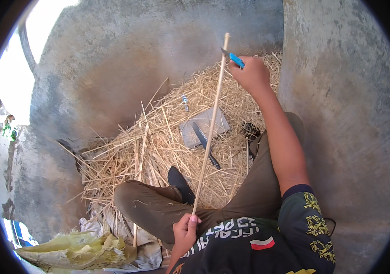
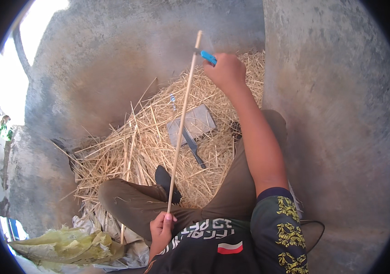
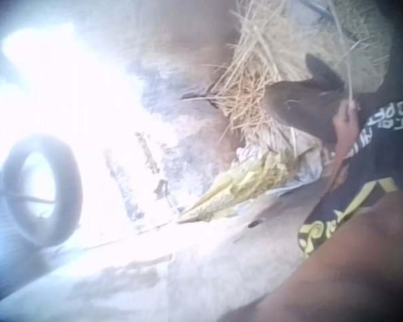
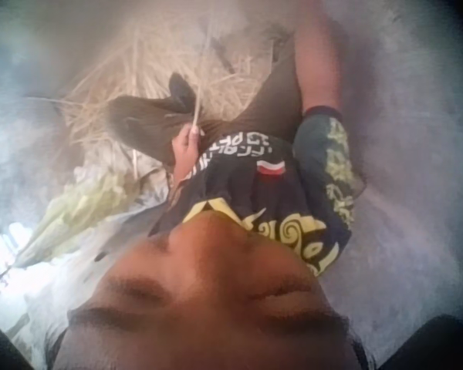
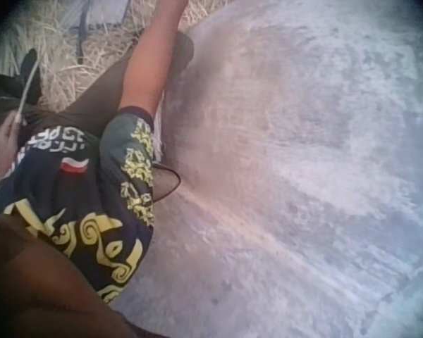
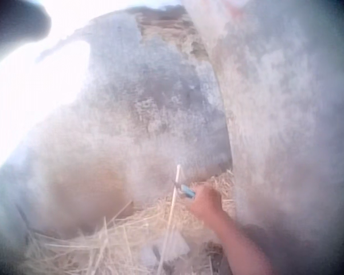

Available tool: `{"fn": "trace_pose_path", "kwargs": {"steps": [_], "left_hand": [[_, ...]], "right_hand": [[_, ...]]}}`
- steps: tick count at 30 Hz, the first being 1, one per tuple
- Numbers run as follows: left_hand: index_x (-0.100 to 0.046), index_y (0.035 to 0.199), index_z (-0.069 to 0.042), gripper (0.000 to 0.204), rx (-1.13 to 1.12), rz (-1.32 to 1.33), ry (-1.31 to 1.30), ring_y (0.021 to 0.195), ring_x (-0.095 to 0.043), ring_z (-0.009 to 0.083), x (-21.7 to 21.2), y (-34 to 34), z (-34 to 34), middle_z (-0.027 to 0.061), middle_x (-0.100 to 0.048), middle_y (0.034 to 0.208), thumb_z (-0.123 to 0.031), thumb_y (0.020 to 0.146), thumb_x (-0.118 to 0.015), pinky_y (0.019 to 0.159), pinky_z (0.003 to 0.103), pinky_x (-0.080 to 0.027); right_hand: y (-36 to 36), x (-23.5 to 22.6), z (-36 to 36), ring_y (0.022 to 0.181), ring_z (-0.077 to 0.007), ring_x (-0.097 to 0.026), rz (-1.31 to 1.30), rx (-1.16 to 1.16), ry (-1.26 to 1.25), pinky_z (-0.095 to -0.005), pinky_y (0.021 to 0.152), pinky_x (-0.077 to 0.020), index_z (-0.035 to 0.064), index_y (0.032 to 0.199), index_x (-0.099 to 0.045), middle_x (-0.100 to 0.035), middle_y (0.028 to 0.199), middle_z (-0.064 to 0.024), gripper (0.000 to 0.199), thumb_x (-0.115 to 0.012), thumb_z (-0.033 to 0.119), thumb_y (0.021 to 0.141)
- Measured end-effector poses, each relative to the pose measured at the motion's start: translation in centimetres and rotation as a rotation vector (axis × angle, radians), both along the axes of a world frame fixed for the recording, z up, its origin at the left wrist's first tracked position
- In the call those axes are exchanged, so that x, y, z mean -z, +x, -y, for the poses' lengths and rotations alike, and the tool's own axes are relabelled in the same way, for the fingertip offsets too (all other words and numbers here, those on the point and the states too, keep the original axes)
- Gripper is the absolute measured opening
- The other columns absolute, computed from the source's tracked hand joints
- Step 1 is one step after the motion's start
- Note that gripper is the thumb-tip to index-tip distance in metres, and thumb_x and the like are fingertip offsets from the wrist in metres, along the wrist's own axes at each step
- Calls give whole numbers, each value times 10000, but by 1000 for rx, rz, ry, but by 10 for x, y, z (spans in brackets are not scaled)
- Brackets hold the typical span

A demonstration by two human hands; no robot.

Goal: The person sits on a straw-covered floor and uses a utility knife to sharpen the ends of thin wooden sticks. They repeatedly hold a stick in one hand and scrape the blade along its length to create a pointed tip, then set the stick aside.

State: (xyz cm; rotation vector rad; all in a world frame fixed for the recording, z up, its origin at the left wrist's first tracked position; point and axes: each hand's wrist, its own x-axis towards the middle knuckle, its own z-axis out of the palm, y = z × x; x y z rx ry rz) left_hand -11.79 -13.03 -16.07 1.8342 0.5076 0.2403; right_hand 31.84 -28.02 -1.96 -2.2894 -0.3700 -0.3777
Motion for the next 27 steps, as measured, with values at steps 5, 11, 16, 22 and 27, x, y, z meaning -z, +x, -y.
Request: {"fn": "trace_pose_path", "kwargs": {"steps": [5,11,16,22,27], "left_hand": [[-598,827,-21,337,77,78,-414,545,-408,25,-3,4,14,-30,-484,574,-262,1060,-566,503,224,-305],[-534,779,-51,383,-15,76,-136,542,-404,46,-2,5,16,-17,-477,603,-302,1068,-542,499,225,-297],[-517,859,-52,367,25,11,-291,544,-406,60,-3,13,4,-7,-484,644,-333,1092,-479,488,231,-306],[-591,1062,-15,341,186,-74,-173,694,-543,94,-28,39,-3,38,-606,799,-320,1102,-443,677,241,-454],[-581,1111,-7,287,389,-2,-419,756,-576,126,-57,86,-24,48,-620,853,-260,1102,-446,750,278,-489]], "right_hand": [[-9,14,-24,624,-259,-674,190,-165,-241,-437,628,-541,109,703,-709,-643,616,-92,385,-605,394,939],[-18,16,-37,515,-248,-603,-133,-70,24,-425,580,-524,77,839,-730,-595,559,-65,375,-526,341,1010],[-22,8,-39,431,-19,-310,-635,-749,1069,-204,394,-256,-3,1188,-649,-360,541,84,486,-500,441,1061],[-33,0,-42,431,-21,-323,-539,-791,1046,-206,405,-261,-19,1208,-635,-401,569,81,335,-553,270,1059],[-12,7,-35,475,-20,-340,-286,-557,912,-222,450,-268,35,1069,-727,-414,582,96,317,-637,332,1005]]}}
